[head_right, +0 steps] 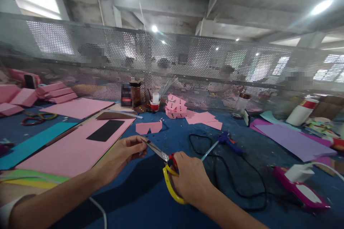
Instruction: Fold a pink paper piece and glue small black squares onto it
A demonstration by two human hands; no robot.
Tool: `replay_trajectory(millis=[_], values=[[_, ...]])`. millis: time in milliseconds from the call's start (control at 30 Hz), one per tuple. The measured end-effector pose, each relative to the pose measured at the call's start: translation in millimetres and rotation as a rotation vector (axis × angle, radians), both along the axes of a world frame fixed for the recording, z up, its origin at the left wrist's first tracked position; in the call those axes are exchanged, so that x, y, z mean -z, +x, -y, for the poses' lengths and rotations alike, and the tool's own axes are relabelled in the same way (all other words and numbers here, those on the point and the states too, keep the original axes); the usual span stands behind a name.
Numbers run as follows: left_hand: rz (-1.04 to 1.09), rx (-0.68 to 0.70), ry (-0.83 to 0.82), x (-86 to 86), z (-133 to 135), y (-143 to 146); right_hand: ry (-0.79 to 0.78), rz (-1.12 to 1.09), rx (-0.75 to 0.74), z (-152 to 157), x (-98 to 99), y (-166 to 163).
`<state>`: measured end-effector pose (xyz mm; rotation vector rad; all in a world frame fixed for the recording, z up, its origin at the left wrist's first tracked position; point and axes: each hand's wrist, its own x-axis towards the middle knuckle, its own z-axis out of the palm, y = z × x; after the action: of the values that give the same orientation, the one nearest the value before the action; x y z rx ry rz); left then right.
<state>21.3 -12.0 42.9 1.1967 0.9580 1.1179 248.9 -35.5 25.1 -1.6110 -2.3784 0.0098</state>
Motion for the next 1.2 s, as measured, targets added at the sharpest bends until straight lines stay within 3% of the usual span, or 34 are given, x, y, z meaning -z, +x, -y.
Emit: replay_trajectory(millis=[1200], values=[[-0.016,0.008,-0.025,1.7,-2.3,-2.0,-0.008,-0.019,-0.014,-4.9,5.8,3.9]])
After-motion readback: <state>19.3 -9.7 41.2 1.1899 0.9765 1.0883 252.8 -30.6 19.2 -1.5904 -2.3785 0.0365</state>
